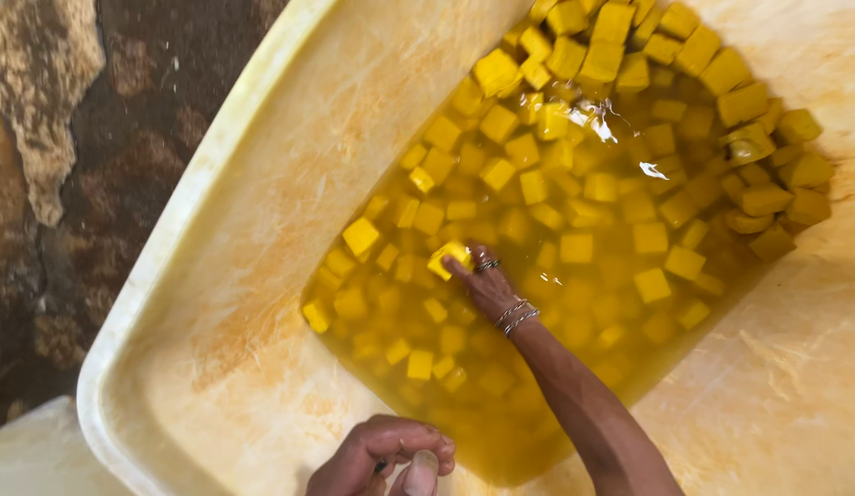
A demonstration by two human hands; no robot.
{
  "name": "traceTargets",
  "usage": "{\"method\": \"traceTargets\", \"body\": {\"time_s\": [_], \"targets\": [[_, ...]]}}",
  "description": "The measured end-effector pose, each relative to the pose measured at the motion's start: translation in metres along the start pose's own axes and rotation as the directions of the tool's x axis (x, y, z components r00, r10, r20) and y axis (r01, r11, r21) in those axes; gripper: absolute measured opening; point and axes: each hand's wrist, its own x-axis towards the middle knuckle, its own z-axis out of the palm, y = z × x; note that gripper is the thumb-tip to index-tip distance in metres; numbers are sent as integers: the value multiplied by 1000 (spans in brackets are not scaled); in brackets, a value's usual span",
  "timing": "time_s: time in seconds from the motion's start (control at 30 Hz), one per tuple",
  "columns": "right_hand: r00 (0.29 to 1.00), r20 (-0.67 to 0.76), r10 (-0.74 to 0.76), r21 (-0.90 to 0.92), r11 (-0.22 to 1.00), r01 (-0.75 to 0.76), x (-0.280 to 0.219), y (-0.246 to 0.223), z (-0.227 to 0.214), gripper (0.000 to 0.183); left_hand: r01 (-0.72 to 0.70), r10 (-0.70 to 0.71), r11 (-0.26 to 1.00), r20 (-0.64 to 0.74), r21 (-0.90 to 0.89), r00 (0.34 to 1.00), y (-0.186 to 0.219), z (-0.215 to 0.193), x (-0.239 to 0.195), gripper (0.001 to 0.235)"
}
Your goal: The person repeatedly scoops yellow cubes from a water-filled tub and arranges them in neat rows in a white tray. The hands work continuously, transferring cubes and aligning them into a grid pattern.
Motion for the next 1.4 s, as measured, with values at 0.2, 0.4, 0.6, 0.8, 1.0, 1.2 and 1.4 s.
{"method": "traceTargets", "body": {"time_s": [0.2,0.4,0.6,0.8,1.0,1.2,1.4], "targets": [[1000,-28,15,81,997,-13,17,-13,-17,81,52,-52,998,2,-19,999,-13,1,22,15],[899,-303,316,308,925,-221,-3,-36,-22,88,218,-182,968,-255,123,950,25,17,36,14],[810,-113,576,777,559,-289,-26,-43,-30,95,285,-277,959,-220,2,935,55,29,51,19],[781,324,533,925,-6,-380,-19,-38,-56,97,293,-280,956,-220,30,935,51,30,53,19],[702,443,558,889,-375,-262,-8,-50,-73,110,322,-312,947,-236,6,920,42,30,58,21],[673,460,579,873,-435,-222,8,-32,-59,57,349,-345,937,-203,-20,916,42,35,58,22],[441,289,850,851,-17,-524,38,-46,-25,72,389,-389,920,-209,-46,897,48,39,63,22]]}}
